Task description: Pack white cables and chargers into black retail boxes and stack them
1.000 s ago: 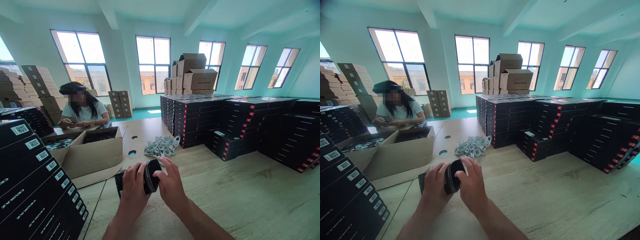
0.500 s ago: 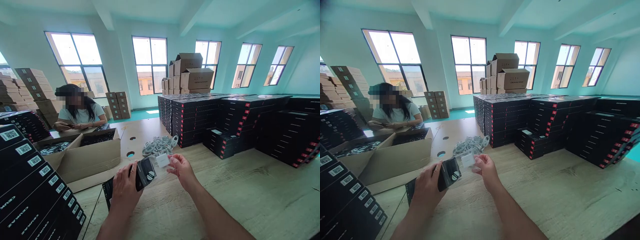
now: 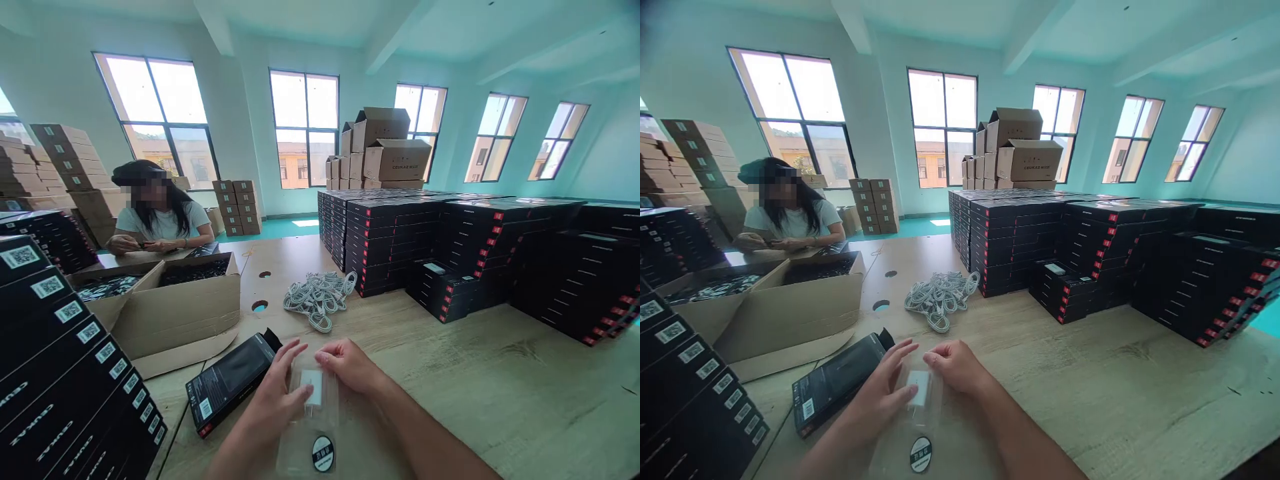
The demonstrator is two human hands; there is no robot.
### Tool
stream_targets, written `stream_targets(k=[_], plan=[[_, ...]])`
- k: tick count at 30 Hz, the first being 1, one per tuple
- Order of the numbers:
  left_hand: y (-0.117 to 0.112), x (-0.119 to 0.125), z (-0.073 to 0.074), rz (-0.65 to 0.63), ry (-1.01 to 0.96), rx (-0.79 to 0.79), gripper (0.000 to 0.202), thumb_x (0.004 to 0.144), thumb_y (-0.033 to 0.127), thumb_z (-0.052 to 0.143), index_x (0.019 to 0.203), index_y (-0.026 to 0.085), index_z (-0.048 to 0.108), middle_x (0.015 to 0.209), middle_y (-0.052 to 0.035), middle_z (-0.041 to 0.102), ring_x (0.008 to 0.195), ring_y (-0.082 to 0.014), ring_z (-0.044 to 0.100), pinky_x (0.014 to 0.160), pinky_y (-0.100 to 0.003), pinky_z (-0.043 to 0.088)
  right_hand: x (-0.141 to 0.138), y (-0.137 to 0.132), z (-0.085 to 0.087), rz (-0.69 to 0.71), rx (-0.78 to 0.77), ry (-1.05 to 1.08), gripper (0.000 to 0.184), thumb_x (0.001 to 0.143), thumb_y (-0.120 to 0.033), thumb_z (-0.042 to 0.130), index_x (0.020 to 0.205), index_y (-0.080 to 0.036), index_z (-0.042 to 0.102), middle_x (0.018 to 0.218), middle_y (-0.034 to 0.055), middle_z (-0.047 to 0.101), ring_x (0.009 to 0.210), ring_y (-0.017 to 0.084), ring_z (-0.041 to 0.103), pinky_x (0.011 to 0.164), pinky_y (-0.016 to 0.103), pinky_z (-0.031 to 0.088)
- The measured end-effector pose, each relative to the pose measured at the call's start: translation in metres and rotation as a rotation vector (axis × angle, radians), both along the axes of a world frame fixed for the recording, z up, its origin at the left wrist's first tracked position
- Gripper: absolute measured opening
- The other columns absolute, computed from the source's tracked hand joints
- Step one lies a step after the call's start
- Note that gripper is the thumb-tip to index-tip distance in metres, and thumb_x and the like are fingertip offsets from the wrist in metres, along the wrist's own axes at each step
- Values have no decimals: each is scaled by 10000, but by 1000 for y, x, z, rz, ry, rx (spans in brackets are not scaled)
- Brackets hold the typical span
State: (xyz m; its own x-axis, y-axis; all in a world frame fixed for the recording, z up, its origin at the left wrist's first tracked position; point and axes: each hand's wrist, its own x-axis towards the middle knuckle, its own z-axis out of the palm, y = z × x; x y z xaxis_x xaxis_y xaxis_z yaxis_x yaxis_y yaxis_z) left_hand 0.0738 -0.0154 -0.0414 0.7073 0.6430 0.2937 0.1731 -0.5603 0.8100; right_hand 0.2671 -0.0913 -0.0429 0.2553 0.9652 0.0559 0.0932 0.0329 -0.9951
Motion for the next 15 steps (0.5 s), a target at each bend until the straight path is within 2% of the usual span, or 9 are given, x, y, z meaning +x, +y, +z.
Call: stream_targets(k=[3,5,7,9,12,15], plan=[[-6,-4,6,-47,130,-52,569,710,173,657,1276,230,665,1376,-106,592,1258,-272,573,1103,-446,448,15,16,0,-256,45,-261,215,833,-380,677,782,-184,748,878,24,747,875,210,655,781,273,463],[-6,-8,9,-53,191,-53,539,698,193,672,1236,226,689,1244,-79,637,1099,-242,625,1006,-385,504,32,36,-1,-403,4,-353,225,883,-354,614,813,-174,730,862,48,736,871,224,659,773,285,467],[-3,-12,6,-50,214,-39,538,685,249,713,1222,222,699,1158,-65,638,1007,-229,625,919,-342,526,50,59,-1,-489,-74,-373,185,901,-317,623,834,-165,704,851,60,722,878,225,661,768,288,478],[1,-14,1,-50,222,-22,566,666,295,744,1226,227,698,1109,-54,627,974,-224,606,881,-325,521,64,83,1,-546,-161,-373,156,923,-304,658,915,-151,689,919,60,713,889,209,667,786,308,516],[7,-17,-6,-50,240,-12,572,675,356,747,1231,237,691,1077,-42,609,955,-213,579,867,-310,504,79,113,8,-558,-262,-331,243,970,-336,656,1118,-144,654,1077,63,687,903,189,681,792,363,585],[8,-17,-6,-48,238,-24,547,696,388,729,1218,232,692,1068,-43,603,950,-211,572,871,-311,494,89,129,21,-573,-251,-303,306,985,-344,640,1226,-157,621,1175,80,665,959,205,685,815,390,603]])
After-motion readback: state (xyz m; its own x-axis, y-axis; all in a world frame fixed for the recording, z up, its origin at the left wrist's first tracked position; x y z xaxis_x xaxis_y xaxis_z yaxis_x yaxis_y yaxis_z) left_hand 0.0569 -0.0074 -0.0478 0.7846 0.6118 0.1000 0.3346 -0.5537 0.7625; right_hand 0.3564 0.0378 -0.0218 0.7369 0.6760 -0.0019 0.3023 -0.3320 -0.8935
